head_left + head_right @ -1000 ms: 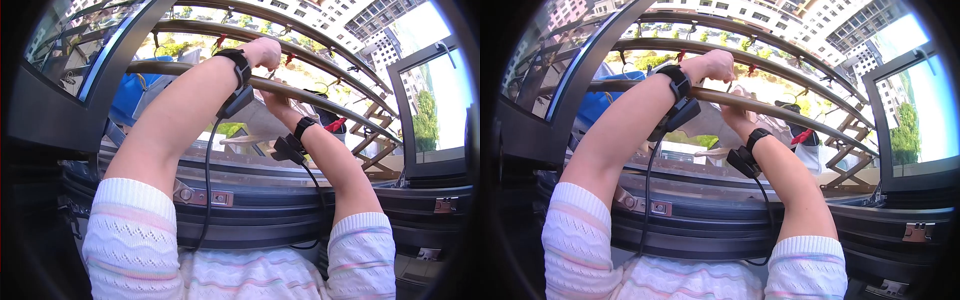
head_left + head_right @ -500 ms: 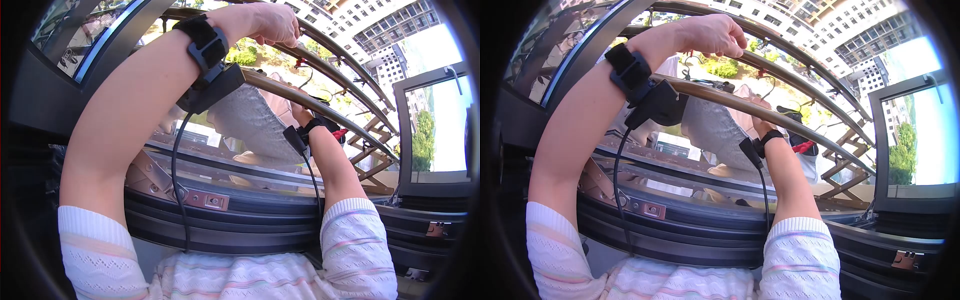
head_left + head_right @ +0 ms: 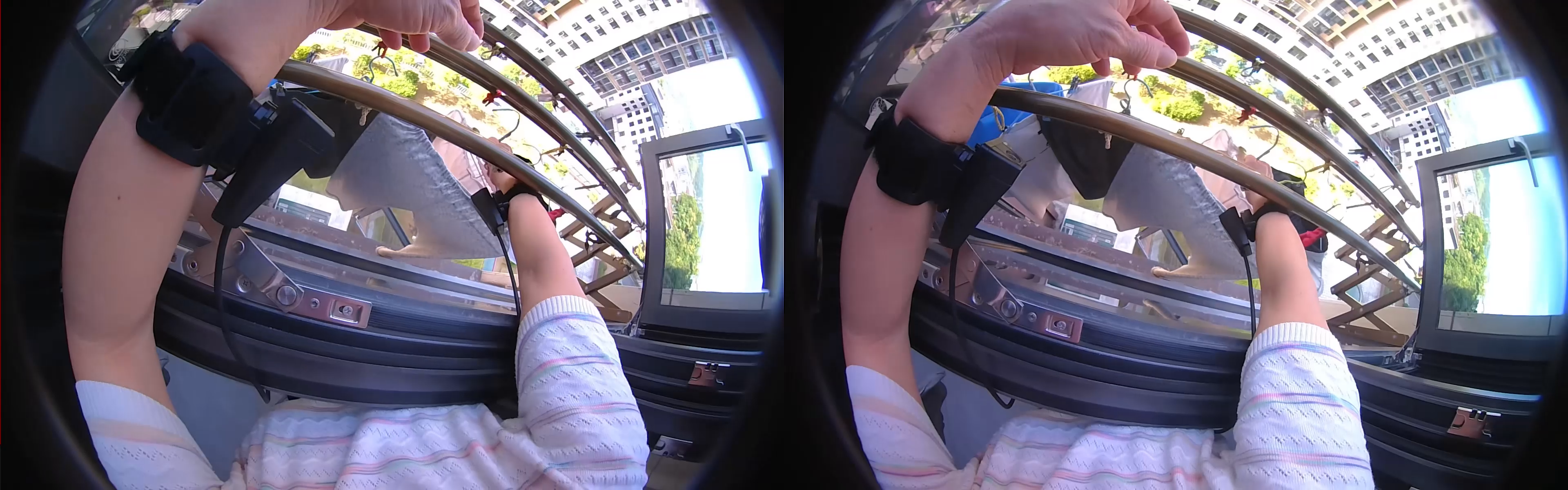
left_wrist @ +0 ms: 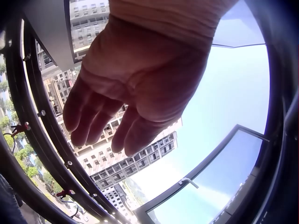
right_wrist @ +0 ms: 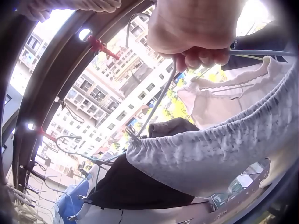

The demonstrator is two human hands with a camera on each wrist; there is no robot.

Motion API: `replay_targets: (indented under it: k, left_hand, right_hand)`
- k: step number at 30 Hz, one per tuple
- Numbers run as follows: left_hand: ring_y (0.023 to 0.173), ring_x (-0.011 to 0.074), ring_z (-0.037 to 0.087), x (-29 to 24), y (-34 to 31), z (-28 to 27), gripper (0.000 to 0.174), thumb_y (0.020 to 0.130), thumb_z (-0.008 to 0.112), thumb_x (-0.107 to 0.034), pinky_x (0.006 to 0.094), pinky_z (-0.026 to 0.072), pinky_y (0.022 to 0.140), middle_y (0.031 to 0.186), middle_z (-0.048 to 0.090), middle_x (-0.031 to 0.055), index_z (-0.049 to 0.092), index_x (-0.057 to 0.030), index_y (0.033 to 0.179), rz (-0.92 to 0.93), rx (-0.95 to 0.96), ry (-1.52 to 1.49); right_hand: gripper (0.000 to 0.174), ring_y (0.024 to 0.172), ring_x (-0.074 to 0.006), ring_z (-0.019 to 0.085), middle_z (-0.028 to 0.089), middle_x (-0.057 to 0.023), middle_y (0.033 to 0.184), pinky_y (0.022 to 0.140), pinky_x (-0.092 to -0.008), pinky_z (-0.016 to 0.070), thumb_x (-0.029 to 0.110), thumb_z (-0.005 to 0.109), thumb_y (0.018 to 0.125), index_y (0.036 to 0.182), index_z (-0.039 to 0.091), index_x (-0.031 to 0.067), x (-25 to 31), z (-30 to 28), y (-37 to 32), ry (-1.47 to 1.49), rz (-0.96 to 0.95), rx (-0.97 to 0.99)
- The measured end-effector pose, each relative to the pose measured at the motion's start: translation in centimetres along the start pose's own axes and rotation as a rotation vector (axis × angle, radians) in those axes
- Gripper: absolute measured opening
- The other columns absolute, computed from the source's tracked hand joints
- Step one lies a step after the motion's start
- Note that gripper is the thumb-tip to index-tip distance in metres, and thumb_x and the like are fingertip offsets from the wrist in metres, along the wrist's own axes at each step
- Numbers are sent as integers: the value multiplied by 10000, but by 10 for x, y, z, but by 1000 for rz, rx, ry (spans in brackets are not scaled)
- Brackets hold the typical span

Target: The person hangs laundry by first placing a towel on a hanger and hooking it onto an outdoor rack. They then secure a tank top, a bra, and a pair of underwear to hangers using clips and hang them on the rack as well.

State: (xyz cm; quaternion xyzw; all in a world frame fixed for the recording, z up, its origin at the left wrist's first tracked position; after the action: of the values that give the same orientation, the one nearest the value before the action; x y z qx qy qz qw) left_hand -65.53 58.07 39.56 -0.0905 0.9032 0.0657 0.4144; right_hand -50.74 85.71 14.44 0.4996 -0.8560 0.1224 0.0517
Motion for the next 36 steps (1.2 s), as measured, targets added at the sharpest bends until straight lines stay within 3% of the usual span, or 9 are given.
replay_targets:
  k: [5, 7, 14, 16, 20, 22, 24, 31, 36]
  left_hand:
    - [887, 208, 595, 15, 3, 10, 322, 773, 611, -229, 281, 442, 779, 954, 647, 131, 646, -23, 1018, -66, 122, -14]
    - [874, 212, 600, 21, 6, 15, 333, 771, 614, -239, 279, 447, 769, 953, 648, 134, 644, -20, 1021, -126, 129, -8]
    - [839, 208, 606, 39, 2, 17, 345, 769, 600, -202, 276, 460, 727, 936, 651, 141, 624, 21, 1031, -256, 101, -48]
    - [814, 212, 609, 46, 5, 20, 328, 763, 601, -197, 287, 464, 712, 900, 654, 136, 630, 17, 1010, -211, 136, -58]
    - [710, 144, 561, 59, 8, 27, 282, 793, 633, -201, 256, 452, 574, 809, 604, 91, 636, -10, 1000, -164, -29, 37]
    - [733, 161, 575, 59, 9, 27, 265, 795, 624, -186, 259, 469, 620, 819, 606, 104, 642, -5, 988, -113, -33, 84]
    - [744, 171, 579, 54, 6, 27, 261, 792, 623, -180, 263, 474, 643, 824, 607, 109, 643, -3, 983, -151, -25, 77]
    - [773, 187, 589, 56, 6, 31, 255, 783, 628, -173, 277, 481, 701, 841, 610, 119, 646, 1, 968, -183, -3, 83]
    - [755, 176, 588, 58, 7, 33, 245, 780, 629, -180, 268, 477, 704, 823, 613, 112, 653, -3, 949, -166, 14, 106]
  right_hand:
    - [166, 789, -292, 567, 569, -176, 821, 697, -368, 448, 187, 426, 888, 973, 539, 99, -66, 28, 18, 365, 205, -152]
    - [185, 868, -347, 566, 599, -177, 911, 758, -398, 451, 194, 447, 869, 974, 557, 88, -23, -1, -2, -202, 155, -102]
    - [125, 915, -384, 552, 606, -192, 902, 811, -425, 435, 158, 493, 839, 864, 565, 59, -76, 13, 5, -175, 199, -231]
    - [90, 676, -315, 573, 588, -147, 727, 617, -375, 462, 163, 511, 847, 821, 543, 83, -118, 35, 15, -221, 40, -399]
    - [236, 619, -331, 584, 579, -181, 665, 533, -427, 440, 244, 482, 837, 767, 535, 25, -167, 54, 15, 66, 103, -391]
    - [283, 455, -207, 498, 507, -110, 551, 421, -343, 388, 283, 448, 859, 746, 532, 38, -128, 35, -13, 771, 537, -175]
    - [333, 391, -103, 388, 433, -50, 499, 363, -275, 313, 324, 416, 874, 724, 528, 49, -128, 45, -11, 912, 502, -144]
    - [116, 708, -388, 565, 575, -210, 713, 609, -432, 445, 151, 511, 816, 821, 521, 36, -114, 54, 27, 316, 59, -266]
    - [114, 780, -408, 576, 593, -229, 781, 659, -468, 448, 134, 508, 813, 859, 505, 29, -22, 33, 22, 177, -46, -196]
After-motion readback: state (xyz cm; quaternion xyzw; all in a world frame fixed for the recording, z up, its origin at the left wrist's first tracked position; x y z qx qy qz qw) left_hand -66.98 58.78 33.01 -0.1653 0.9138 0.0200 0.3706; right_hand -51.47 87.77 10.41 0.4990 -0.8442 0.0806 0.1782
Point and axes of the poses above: each hand's wrist, its own y-axis towards the middle knuckle, its own z-axis out of the palm, x = y × z, the point moved 6 cm from there along y, towards the middle knuckle
